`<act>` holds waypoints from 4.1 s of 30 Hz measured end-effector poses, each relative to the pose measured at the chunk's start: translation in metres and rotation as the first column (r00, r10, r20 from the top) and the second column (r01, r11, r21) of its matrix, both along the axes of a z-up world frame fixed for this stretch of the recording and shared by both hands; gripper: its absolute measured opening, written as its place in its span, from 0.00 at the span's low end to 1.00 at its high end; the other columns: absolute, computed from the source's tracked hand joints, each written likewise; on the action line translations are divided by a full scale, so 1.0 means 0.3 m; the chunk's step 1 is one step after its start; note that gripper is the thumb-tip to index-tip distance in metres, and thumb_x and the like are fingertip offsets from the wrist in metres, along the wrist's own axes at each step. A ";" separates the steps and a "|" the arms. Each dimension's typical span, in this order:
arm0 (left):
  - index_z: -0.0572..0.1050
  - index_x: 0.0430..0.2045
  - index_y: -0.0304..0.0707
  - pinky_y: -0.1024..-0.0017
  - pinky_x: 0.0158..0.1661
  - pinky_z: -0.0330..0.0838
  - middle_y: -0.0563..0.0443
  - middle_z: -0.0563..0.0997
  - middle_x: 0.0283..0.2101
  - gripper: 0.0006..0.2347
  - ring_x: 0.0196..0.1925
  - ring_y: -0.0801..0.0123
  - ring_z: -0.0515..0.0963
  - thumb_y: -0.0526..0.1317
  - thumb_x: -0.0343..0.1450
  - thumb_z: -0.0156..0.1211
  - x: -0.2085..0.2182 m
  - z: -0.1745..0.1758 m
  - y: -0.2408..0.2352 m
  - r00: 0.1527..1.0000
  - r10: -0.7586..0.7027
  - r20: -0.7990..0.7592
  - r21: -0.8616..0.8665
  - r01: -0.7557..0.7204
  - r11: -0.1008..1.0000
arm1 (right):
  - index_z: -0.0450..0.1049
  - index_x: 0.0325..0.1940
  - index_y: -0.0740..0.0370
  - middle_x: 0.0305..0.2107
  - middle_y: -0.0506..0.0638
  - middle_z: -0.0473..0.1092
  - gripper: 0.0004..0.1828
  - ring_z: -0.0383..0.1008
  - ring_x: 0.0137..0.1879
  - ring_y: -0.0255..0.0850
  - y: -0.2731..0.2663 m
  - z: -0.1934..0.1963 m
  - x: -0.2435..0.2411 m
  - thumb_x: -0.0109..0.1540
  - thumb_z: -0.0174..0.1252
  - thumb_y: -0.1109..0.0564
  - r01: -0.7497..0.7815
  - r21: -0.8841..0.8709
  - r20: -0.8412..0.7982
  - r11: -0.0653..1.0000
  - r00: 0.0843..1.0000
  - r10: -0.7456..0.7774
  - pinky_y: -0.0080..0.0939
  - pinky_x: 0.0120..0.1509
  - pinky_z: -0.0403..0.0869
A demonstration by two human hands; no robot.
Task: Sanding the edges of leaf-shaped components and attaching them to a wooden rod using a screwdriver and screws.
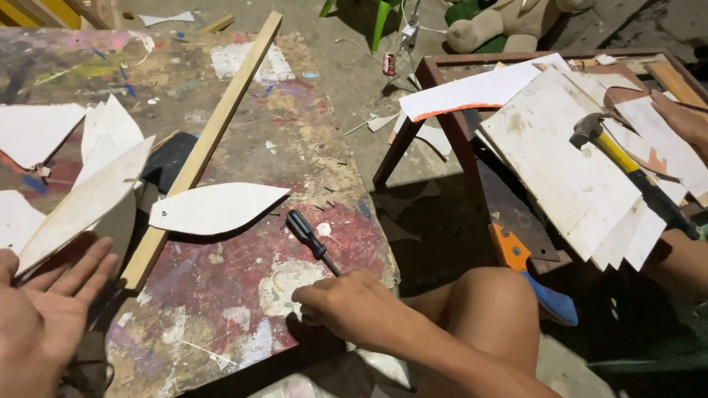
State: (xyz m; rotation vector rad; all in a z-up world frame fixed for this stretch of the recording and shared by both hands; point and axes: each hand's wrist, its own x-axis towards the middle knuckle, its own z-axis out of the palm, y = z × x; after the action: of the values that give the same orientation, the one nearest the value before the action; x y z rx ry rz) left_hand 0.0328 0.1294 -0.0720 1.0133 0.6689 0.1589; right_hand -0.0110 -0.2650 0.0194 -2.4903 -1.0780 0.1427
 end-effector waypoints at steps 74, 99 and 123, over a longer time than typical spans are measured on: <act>0.74 0.54 0.40 0.72 0.33 0.76 0.47 0.86 0.36 0.18 0.30 0.65 0.85 0.39 0.69 0.55 -0.328 0.358 -0.349 0.656 -0.445 -0.609 0.138 0.641 0.755 | 0.73 0.62 0.56 0.41 0.53 0.79 0.20 0.79 0.46 0.46 0.008 -0.125 0.318 0.65 0.56 0.53 0.432 0.072 -0.254 0.899 0.880 -0.402 0.48 0.46 0.72; 0.75 0.18 0.43 0.60 0.28 0.74 0.54 0.69 0.10 0.25 0.13 0.64 0.74 0.61 0.77 0.49 -0.361 0.074 -0.388 0.551 -0.634 -0.543 0.780 0.610 -0.139 | 0.60 0.67 0.67 0.49 0.57 0.65 0.25 0.73 0.53 0.45 0.194 -0.075 0.096 0.67 0.54 0.56 0.302 0.685 -0.282 0.663 0.949 -0.141 0.43 0.58 0.76; 0.65 0.09 0.43 0.65 0.24 0.66 0.55 0.59 0.07 0.29 0.11 0.65 0.64 0.61 0.77 0.53 -0.346 0.106 -0.387 0.547 -0.603 -0.580 0.754 0.641 -0.144 | 0.58 0.67 0.72 0.53 0.63 0.63 0.26 0.79 0.52 0.51 0.172 -0.103 0.077 0.68 0.53 0.60 0.097 0.682 -0.060 0.725 0.995 -0.076 0.43 0.59 0.82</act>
State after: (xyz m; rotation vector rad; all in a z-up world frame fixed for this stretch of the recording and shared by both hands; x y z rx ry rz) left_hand -0.0711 0.0134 -0.0402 2.5199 -0.1381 -0.4368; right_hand 0.0123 -0.2133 -0.0117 -1.8403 -0.7970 -0.2198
